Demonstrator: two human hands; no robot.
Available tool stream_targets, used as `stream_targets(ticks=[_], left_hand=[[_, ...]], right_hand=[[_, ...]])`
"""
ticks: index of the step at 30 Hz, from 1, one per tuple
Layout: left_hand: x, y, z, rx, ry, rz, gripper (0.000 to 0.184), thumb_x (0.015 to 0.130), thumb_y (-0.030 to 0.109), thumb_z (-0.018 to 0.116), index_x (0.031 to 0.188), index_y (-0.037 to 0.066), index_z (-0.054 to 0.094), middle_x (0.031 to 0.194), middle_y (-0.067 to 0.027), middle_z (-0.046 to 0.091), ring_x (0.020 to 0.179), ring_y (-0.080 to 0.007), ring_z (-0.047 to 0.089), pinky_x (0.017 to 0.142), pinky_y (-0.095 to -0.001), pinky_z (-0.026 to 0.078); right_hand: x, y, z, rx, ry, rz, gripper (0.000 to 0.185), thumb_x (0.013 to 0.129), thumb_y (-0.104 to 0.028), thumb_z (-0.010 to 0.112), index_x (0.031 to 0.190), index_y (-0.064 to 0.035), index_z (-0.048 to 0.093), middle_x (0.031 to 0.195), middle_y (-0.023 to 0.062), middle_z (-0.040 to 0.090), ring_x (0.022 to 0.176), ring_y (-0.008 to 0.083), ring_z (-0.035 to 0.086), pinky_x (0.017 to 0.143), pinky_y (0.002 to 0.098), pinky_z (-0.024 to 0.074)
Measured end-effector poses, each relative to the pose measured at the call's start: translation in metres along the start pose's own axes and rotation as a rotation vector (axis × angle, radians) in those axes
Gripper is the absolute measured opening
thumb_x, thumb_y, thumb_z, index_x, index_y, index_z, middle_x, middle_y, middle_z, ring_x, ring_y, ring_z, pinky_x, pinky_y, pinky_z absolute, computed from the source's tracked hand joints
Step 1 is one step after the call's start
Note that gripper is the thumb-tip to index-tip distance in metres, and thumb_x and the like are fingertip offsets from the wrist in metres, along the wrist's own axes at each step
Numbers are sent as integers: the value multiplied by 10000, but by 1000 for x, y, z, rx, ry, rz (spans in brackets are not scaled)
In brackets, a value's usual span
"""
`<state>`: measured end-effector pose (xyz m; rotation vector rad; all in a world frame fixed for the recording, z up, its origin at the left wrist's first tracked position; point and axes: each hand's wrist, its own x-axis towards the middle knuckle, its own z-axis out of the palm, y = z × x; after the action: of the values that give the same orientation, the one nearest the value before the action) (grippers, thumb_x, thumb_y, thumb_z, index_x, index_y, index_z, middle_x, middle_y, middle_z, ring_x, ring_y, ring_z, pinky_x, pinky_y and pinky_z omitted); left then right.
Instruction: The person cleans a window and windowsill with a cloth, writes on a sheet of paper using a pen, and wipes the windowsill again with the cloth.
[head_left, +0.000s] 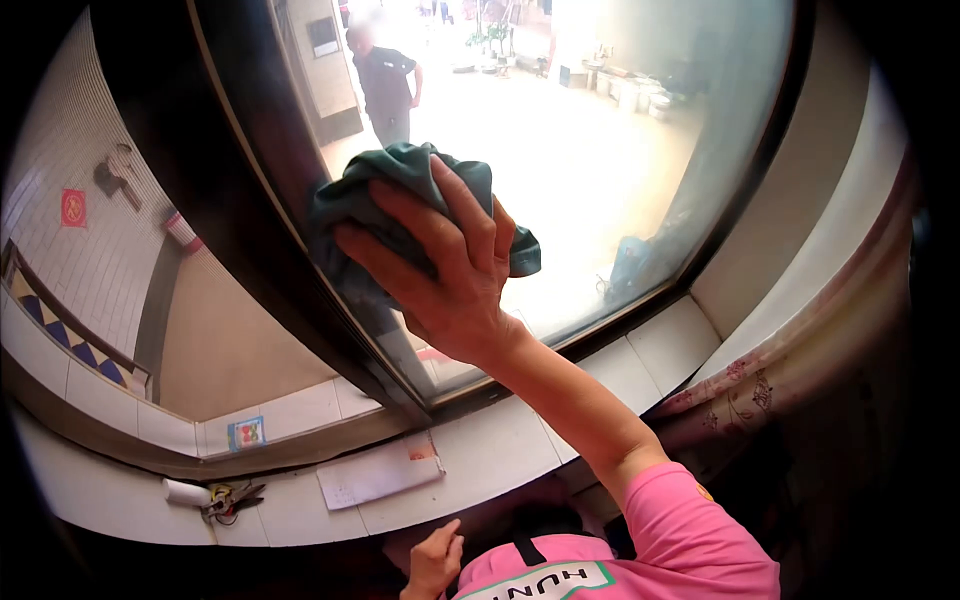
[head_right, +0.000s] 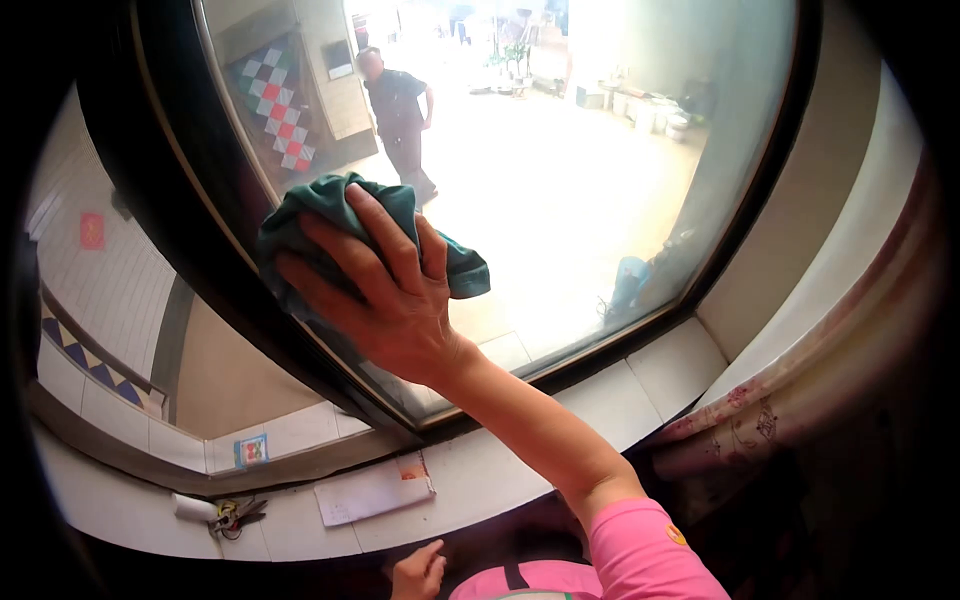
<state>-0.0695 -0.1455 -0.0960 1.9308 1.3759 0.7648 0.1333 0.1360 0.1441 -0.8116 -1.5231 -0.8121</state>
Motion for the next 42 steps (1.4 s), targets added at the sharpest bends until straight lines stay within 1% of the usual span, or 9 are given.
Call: stream_targets(ticks=[6,10,14,16,21,25,32,37,42], left_hand=[[-6,-2,7,-36,-43,-83,284,957,116,648,1207,-11,693,1136,-257,718,1027,-416,708,896,-443,576],[1,-13,13,8,-71,-101,294,960,126,650,1219,-8,690,1151,-264,713,1056,-413,702,921,-446,566],[2,-12,17,47,-95,-89,301,910,119,683,1185,-2,683,910,-167,728,807,-360,719,726,-432,581],[-2,-12,20,42,-159,-166,310,918,128,677,1196,-10,674,952,-179,722,830,-362,717,742,-434,583],[-13,-11,34,61,-198,-125,312,944,159,657,1213,2,655,986,-185,710,859,-386,705,757,-460,581],[-16,-5,39,51,-249,-193,337,948,195,652,1225,4,655,1039,-197,711,911,-404,698,787,-473,579],[-52,-30,34,78,-574,-366,302,987,305,579,1148,82,704,1030,-194,699,957,-414,685,831,-519,557],[-81,-43,22,-3,-479,-410,317,983,348,577,1011,71,728,957,-197,701,942,-420,679,821,-528,549],[-106,-58,16,-112,-412,-447,383,993,417,562,1082,96,751,999,-181,718,982,-408,681,874,-510,540]], right_hand=[[26,53,-12,10,24,-168,390,859,-241,772,1213,-390,700,1428,-33,589,1417,287,483,1082,467,368],[87,142,-48,-64,210,-323,354,868,-53,693,1212,-134,705,1284,116,666,1200,334,599,1049,431,426],[114,229,-105,112,221,-115,416,922,25,599,1315,-110,601,1347,136,601,1209,332,605,1075,433,448],[104,324,-131,-266,399,-50,376,904,-129,645,1276,-72,638,986,88,700,776,197,692,730,357,571],[10,428,-188,41,481,874,403,859,-79,572,1258,-138,596,923,28,579,516,141,441,308,276,332],[-83,422,-188,198,484,894,180,911,-21,535,816,-161,598,733,-49,428,560,94,368,395,272,277],[-66,161,-89,65,411,915,492,931,22,554,1420,1,504,1225,162,626,978,223,656,851,340,553],[12,50,-36,27,-16,7,535,918,-8,601,1446,-79,559,1478,161,529,1374,361,486,1185,450,358],[122,85,-20,-139,37,-429,497,976,-179,686,1454,-157,552,1414,103,618,1311,323,583,1136,447,458]])
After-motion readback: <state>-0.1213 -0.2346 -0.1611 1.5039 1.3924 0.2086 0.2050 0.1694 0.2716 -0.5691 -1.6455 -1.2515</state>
